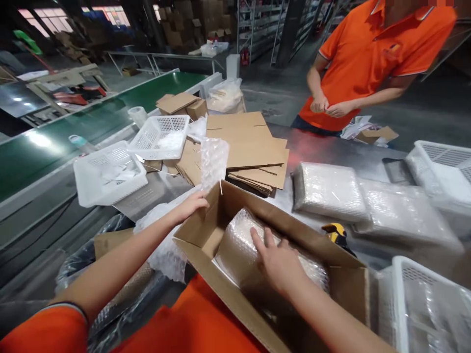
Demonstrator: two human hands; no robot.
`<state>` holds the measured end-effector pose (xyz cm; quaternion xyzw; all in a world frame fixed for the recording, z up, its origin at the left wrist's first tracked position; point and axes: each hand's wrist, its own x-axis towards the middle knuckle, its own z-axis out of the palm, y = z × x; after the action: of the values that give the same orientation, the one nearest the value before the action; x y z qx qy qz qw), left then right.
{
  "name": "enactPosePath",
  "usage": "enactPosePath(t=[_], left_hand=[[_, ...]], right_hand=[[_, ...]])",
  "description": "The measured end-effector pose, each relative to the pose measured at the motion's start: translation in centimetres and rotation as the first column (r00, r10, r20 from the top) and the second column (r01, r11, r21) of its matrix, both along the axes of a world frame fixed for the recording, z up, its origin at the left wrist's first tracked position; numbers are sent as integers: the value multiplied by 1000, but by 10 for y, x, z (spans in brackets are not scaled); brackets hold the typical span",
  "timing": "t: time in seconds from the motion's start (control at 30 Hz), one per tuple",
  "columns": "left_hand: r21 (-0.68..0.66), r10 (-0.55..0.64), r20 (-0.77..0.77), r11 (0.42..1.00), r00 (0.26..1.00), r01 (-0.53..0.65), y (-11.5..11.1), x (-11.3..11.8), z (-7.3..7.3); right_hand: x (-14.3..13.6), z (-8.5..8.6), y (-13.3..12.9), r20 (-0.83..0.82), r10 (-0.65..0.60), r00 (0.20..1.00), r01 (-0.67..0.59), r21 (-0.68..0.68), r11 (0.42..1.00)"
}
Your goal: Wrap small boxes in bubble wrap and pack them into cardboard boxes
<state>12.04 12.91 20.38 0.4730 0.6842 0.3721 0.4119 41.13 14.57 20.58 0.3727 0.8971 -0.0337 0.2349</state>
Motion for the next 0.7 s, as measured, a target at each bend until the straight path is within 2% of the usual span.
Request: enactPosePath(t=[0.1,0.17,0.23,0.3,0.37,0.4,0.47,0.53,0.6,0.63,0.7], left_hand=[[25,-14,-86,1000,996,17,4,-2,2],[140,70,-151,989,986,-49,1,-8,12],[305,211,-152,939,966,-157,-7,-19,31],[458,327,-54,848,943,-268,-19,-29,57],[536,366,155,749,918,-389,-34,-37,86],[541,350,281,711,894,-449,-40,-38,100],[509,282,500,670,819,-541,-51,-36,123],[469,226,603,676,766,-568,-57,-28,137],[426,182,622,737,762,-524,-58,-13,139],[398,153,629,779,762,-485,-56,-4,137],[327,74,665,866,744,-378,-51,17,127]], right_hand=[[-3,1,1,-47,-6,999,6,0,1000],[1,2,3,-89,-4,996,1,-27,1000],[6,7,7,-151,-39,988,26,-88,996],[7,18,16,-310,-105,945,59,-156,986],[2,36,29,-556,-191,809,83,-213,974],[-4,48,35,-666,-241,706,89,-254,963],[-18,75,46,-795,-370,480,72,-384,920],[-35,100,51,-810,-513,284,-28,-541,840],[-51,120,48,-753,-637,164,-189,-658,729],[-58,127,44,-713,-685,150,-261,-696,668],[-70,135,34,-660,-726,194,-360,-736,573]])
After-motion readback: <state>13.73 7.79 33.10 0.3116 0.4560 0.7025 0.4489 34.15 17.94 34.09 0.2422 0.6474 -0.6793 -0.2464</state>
